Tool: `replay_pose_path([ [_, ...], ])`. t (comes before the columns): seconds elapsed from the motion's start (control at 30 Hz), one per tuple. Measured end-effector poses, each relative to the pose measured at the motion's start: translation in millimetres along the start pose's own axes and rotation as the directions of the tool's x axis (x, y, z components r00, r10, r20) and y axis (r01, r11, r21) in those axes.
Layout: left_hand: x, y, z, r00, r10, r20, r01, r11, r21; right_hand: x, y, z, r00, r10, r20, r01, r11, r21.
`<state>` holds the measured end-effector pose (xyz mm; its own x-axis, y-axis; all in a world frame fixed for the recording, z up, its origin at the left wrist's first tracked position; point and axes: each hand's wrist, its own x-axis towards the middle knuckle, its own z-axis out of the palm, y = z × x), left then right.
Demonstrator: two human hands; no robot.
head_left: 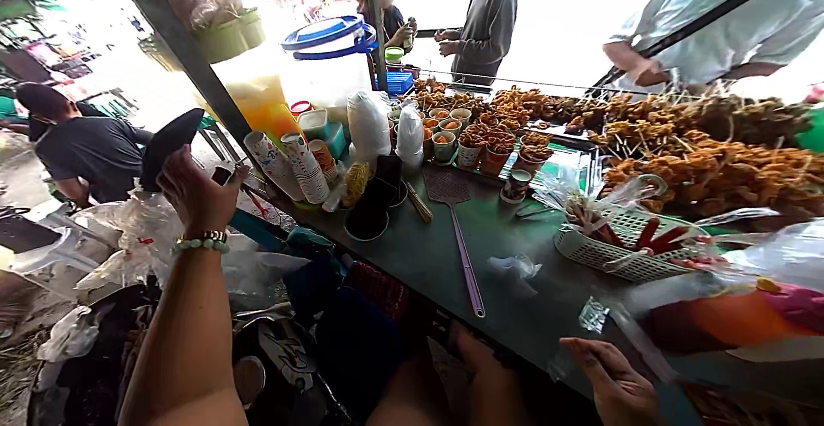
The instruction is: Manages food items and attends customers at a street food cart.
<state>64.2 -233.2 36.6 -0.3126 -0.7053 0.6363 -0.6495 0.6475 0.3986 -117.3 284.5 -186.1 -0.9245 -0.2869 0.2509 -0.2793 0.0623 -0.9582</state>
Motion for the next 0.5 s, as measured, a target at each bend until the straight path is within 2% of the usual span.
replay_pose_path([
  [0.07,30.9,-17.8,-10.0,0.997,-0.065,-0.034,0.068,0.994,0.086,-2.7,4.5,6.9,0.997,0.06,0.046,-0.059,0.998,-0.033],
  [0.17,63.9,-36.2,-11.4,0.99,-0.13,0.048,0.122,0.982,0.144,2.5,6.3,20.5,0.993,0.068,0.102,-0.06,0.995,-0.075],
  [0.33,81.8,-43.3,-11.3,0.979,-0.155,0.136,0.125,0.97,0.208,15.9,2.1,50.7,0.982,0.033,0.185,-0.016,0.996,-0.092],
  [0.37,83.4,-51.3,-13.5,0.98,-0.133,0.145,0.11,0.981,0.157,17.1,1.7,56.8,0.978,0.031,0.206,-0.011,0.995,-0.098],
  [0.43,86.9,-73.9,-20.0,0.981,-0.12,0.155,0.132,0.989,-0.072,17.8,1.2,69.7,0.969,0.043,0.244,-0.017,0.994,-0.106],
  [0.5,86.1,-82.5,-25.8,0.975,-0.138,0.173,0.184,0.939,-0.291,18.7,0.9,82.0,0.957,0.055,0.285,-0.027,0.994,-0.103],
])
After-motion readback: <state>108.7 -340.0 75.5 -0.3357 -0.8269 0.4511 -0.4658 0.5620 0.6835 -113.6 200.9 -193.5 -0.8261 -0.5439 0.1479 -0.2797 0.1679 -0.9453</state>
